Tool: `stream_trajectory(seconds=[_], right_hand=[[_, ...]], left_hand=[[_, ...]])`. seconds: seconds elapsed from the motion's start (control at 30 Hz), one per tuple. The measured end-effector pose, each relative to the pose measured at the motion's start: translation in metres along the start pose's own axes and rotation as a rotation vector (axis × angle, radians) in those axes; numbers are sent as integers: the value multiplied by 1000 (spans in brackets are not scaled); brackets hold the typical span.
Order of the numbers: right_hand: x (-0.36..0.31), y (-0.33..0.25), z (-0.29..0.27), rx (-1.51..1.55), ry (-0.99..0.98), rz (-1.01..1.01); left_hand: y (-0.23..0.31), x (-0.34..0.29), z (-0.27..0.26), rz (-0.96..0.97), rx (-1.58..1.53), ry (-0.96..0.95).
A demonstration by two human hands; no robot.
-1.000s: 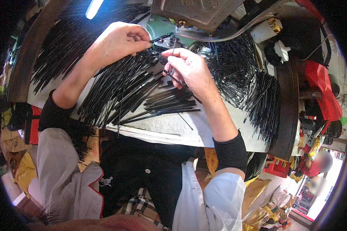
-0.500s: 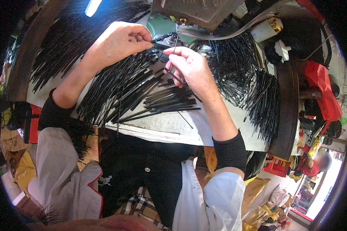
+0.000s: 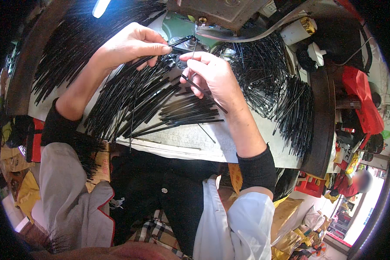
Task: Manually assemble and trim black plastic components using a mechanical press.
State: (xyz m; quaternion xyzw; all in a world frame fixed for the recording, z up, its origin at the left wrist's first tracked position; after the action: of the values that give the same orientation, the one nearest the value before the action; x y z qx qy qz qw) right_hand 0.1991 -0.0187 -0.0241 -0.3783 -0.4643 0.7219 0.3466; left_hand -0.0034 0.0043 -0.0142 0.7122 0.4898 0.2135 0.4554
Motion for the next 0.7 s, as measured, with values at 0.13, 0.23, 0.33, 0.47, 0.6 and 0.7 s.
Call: stream_trajectory(seconds=[0.13,0.23,0.33,0.47,0.6,0.7], right_hand=[[0,5,1,67,14,17],[-8,-1,11,17,-7,42],[-10,-3,17,-72,-100,57],[-12,-1,20,-82,-294,165],[-7,1,7,-207,-22,70],[-5,-1,1,-85,10,32]], left_hand=[[-2,-1,0,-17,-90,-45],[1,-2,4,24,-111,-28],[3,-4,5,61,-102,-5],[10,-7,11,70,-46,-38],[12,-7,13,73,109,-125],[10,-5,12,75,179,-169]])
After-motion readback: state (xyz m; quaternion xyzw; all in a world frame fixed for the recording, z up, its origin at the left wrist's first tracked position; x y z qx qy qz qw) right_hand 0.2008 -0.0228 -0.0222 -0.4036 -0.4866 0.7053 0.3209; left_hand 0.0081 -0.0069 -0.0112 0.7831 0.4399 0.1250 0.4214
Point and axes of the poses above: each hand's wrist, its own x-axis towards the middle knuckle, its own z-axis out of the palm, y = z × x, the point moved 2 cm from there along x, towards the middle knuckle, and after that the axes turned 13 degrees about x, right-handed, at the moved point
